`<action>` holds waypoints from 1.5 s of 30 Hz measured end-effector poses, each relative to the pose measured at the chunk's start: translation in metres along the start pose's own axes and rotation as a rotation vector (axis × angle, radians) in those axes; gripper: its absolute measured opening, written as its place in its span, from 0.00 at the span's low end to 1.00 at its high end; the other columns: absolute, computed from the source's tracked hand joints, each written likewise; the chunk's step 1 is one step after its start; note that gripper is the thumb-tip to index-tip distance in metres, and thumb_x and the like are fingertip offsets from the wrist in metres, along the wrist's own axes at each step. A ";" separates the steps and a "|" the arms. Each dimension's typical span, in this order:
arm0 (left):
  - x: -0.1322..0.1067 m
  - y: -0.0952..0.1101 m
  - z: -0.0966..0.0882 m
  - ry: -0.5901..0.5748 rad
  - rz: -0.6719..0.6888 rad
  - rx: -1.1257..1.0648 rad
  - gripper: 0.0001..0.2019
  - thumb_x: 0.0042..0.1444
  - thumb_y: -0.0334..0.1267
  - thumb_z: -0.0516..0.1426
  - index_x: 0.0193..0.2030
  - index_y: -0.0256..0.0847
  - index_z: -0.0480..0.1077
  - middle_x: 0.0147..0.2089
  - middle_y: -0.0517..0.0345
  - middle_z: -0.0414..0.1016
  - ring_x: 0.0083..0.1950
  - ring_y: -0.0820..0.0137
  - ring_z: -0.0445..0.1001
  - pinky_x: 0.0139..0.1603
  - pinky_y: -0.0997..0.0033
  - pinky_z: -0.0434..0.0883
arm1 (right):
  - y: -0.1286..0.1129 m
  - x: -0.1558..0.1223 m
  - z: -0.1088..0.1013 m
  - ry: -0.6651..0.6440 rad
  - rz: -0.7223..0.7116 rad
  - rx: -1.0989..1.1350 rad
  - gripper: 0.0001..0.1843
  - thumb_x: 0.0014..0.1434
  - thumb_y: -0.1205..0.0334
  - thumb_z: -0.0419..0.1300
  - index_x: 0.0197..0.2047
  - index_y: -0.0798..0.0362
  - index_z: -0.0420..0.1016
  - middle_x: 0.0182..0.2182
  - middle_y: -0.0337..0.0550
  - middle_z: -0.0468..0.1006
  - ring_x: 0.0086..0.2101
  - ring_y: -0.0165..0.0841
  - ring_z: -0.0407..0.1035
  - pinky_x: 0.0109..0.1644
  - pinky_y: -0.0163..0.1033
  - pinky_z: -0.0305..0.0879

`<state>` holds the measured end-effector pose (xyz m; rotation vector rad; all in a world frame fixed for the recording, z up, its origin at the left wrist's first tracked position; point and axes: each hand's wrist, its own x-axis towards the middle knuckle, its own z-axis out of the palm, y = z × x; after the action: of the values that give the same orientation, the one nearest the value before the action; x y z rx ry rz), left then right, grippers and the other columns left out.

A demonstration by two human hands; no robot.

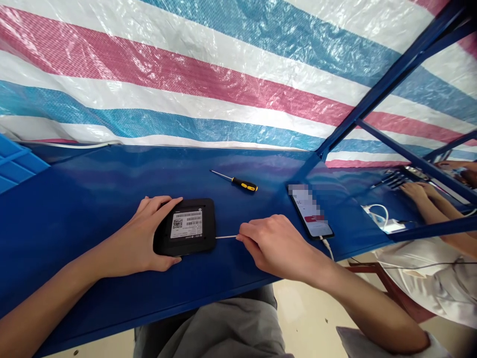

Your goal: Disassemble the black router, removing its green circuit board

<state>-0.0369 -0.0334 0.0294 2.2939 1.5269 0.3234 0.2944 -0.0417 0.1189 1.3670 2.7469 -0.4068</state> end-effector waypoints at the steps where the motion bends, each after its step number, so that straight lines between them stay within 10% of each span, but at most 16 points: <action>1: 0.000 0.002 0.000 0.008 -0.002 -0.006 0.57 0.49 0.64 0.67 0.82 0.58 0.46 0.78 0.45 0.56 0.80 0.28 0.50 0.72 0.29 0.63 | 0.000 0.000 0.001 0.009 -0.005 -0.004 0.20 0.78 0.62 0.53 0.31 0.52 0.70 0.29 0.45 0.82 0.25 0.32 0.70 0.30 0.43 0.41; 33: 0.003 -0.010 0.003 -0.061 -0.036 0.034 0.60 0.50 0.72 0.66 0.83 0.56 0.43 0.81 0.42 0.52 0.83 0.26 0.45 0.75 0.23 0.59 | 0.030 -0.004 0.077 0.456 -0.163 0.404 0.17 0.77 0.63 0.53 0.33 0.52 0.71 0.25 0.37 0.75 0.24 0.27 0.66 0.29 0.34 0.52; 45: 0.004 -0.012 0.005 -0.032 0.029 0.045 0.59 0.51 0.71 0.66 0.82 0.55 0.43 0.79 0.42 0.54 0.81 0.28 0.50 0.78 0.20 0.51 | 0.009 -0.016 0.058 0.417 -0.059 0.165 0.18 0.77 0.64 0.53 0.32 0.53 0.71 0.24 0.37 0.74 0.23 0.27 0.61 0.28 0.36 0.46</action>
<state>-0.0438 -0.0257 0.0198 2.3468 1.5010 0.2617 0.3069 -0.0640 0.0634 1.5684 3.1552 -0.3973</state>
